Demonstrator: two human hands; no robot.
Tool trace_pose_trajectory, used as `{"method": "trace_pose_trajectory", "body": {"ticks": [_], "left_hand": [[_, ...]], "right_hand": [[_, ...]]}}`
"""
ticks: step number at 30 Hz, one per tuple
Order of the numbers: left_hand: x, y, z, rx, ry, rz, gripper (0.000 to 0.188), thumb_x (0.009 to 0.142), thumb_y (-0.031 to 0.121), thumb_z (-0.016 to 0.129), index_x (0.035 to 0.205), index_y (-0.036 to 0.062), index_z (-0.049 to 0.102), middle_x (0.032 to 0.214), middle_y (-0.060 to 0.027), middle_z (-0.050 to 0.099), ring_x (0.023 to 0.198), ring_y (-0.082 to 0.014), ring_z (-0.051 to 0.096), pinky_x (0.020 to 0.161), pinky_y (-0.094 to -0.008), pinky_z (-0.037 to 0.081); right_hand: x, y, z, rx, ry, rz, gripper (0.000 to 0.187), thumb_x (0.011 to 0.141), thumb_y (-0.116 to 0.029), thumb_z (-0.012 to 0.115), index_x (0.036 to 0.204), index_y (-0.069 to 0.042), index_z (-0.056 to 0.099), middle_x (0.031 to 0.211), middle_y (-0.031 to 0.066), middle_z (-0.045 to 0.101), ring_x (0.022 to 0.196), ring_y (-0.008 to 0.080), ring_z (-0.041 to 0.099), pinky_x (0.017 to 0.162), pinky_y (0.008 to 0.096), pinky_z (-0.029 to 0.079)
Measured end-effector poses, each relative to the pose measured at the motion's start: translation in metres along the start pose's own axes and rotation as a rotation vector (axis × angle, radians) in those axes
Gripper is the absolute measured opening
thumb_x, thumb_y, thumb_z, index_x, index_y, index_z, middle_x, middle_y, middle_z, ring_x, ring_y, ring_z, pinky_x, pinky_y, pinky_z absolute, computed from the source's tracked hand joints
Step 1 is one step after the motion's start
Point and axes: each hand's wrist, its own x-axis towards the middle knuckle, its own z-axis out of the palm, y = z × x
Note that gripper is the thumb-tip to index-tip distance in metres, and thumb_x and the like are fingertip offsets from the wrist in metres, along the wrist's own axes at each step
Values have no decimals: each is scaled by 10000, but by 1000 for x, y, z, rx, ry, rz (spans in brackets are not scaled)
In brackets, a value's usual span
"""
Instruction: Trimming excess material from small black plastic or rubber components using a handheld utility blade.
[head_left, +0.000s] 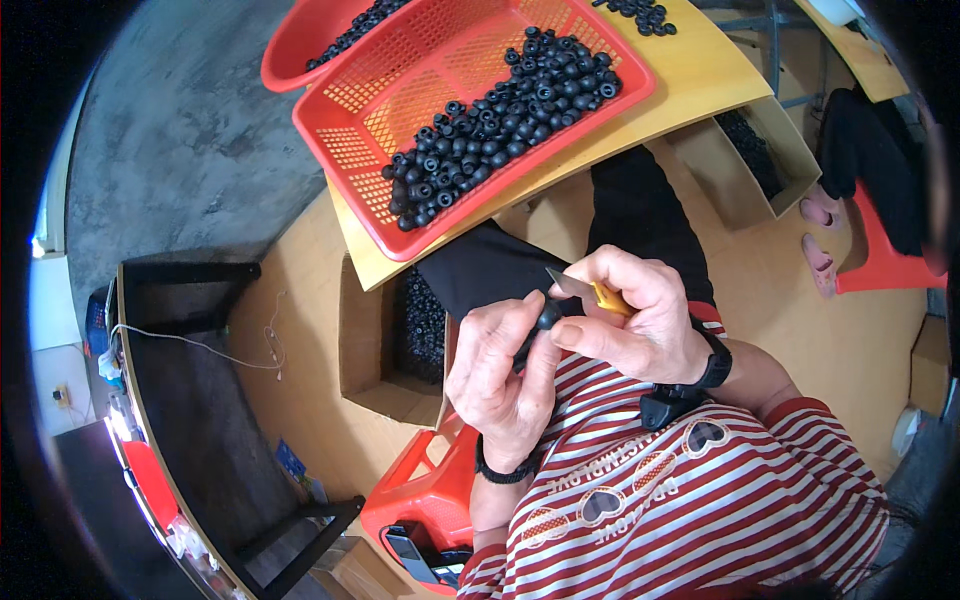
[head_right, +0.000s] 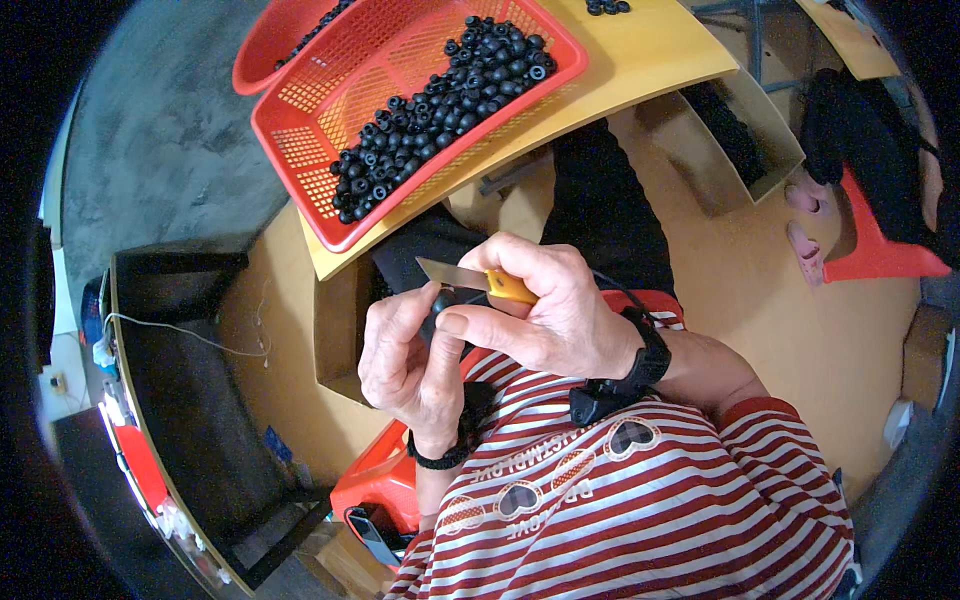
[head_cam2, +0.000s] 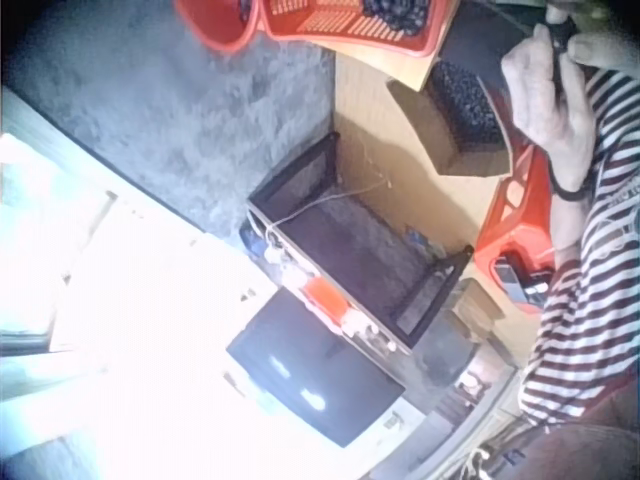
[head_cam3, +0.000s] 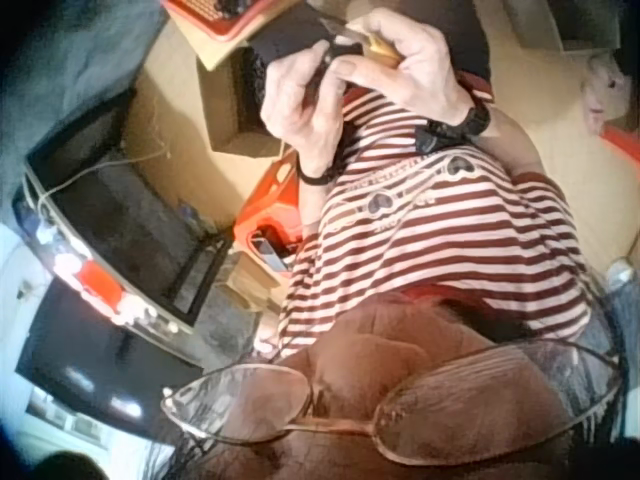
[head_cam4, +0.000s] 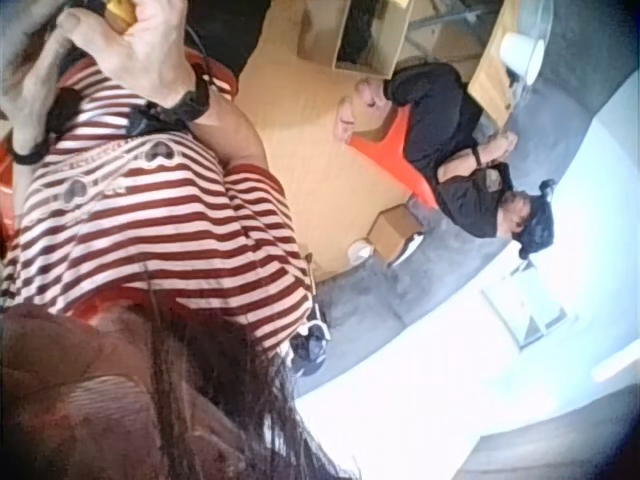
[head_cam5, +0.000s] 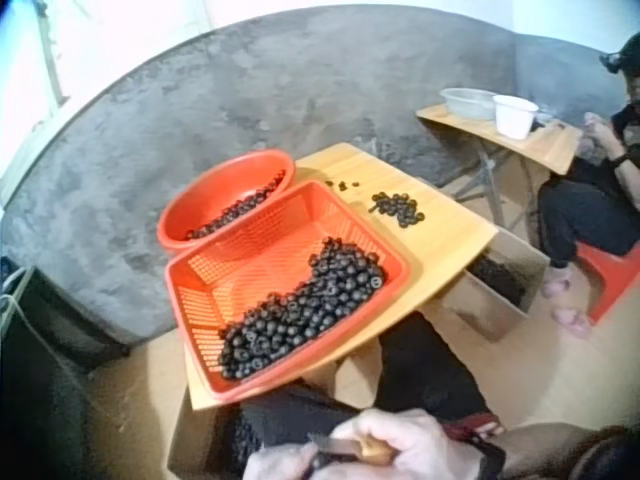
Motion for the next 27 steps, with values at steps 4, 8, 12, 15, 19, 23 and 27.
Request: {"method": "trace_pose_trajectory", "body": {"ticks": [4, 8, 12, 15, 19, 23, 27], "left_hand": [[-2, 2, 7, 40, 10, 65, 309, 714, -46, 745, 1016, -25, 680, 883, -132, 669, 790, -218, 630, 713, -294, 495], [-2, 2, 8, 35, 7, 94, 291, 716, -74, 726, 999, -32, 673, 893, -140, 678, 788, -219, 638, 724, -289, 500], [-3, -1, 11, 2, 0, 113, 266, 730, -79, 716, 987, -38, 663, 891, -146, 681, 779, -214, 640, 700, -279, 500], [-6, 4, 11, 8, -10, 32, 268, 739, -73, 714, 998, -38, 658, 897, -151, 683, 774, -211, 641, 683, -278, 499], [-4, 5, 9, 57, -51, 52, 276, 749, -74, 707, 1017, -41, 652, 911, -152, 683, 769, -197, 639, 673, -269, 494], [-4, 3, 9, 31, -52, 42, 260, 750, -89, 703, 1000, -41, 651, 910, -178, 683, 815, -271, 684, 728, -318, 543], [-10, -2, 9, -112, -25, -79, 209, 800, -62, 679, 1005, -37, 648, 923, -171, 691, 838, -235, 674, 760, -302, 525]], "right_hand": [[-1, 2, 0, 38, -18, -2, 198, 845, -179, 731, 859, -19, 615, 598, -24, 499, 556, 19, 435, 480, 217, 347], [-3, 6, -1, 122, 18, -15, 167, 874, -161, 694, 816, -26, 615, 589, -34, 494, 547, 14, 420, 473, 218, 328], [-4, 11, -2, 209, 18, 34, 176, 891, -162, 673, 792, -31, 610, 585, -40, 485, 546, 14, 414, 475, 216, 321], [-4, 9, -2, 192, 28, 31, 182, 892, -159, 673, 782, -32, 604, 586, -43, 476, 548, 15, 413, 479, 216, 324], [-3, 8, -3, 137, 22, -4, 175, 891, -154, 673, 788, -31, 603, 593, -44, 479, 555, 13, 413, 482, 216, 327], [-4, 7, -2, 190, -3, 66, 171, 891, -159, 675, 813, -26, 601, 632, -46, 502, 593, 9, 427, 501, 210, 339], [-3, 8, -1, 222, -1, 78, 162, 902, -168, 660, 870, -22, 600, 705, -37, 531, 652, 8, 446, 544, 202, 354]]}}
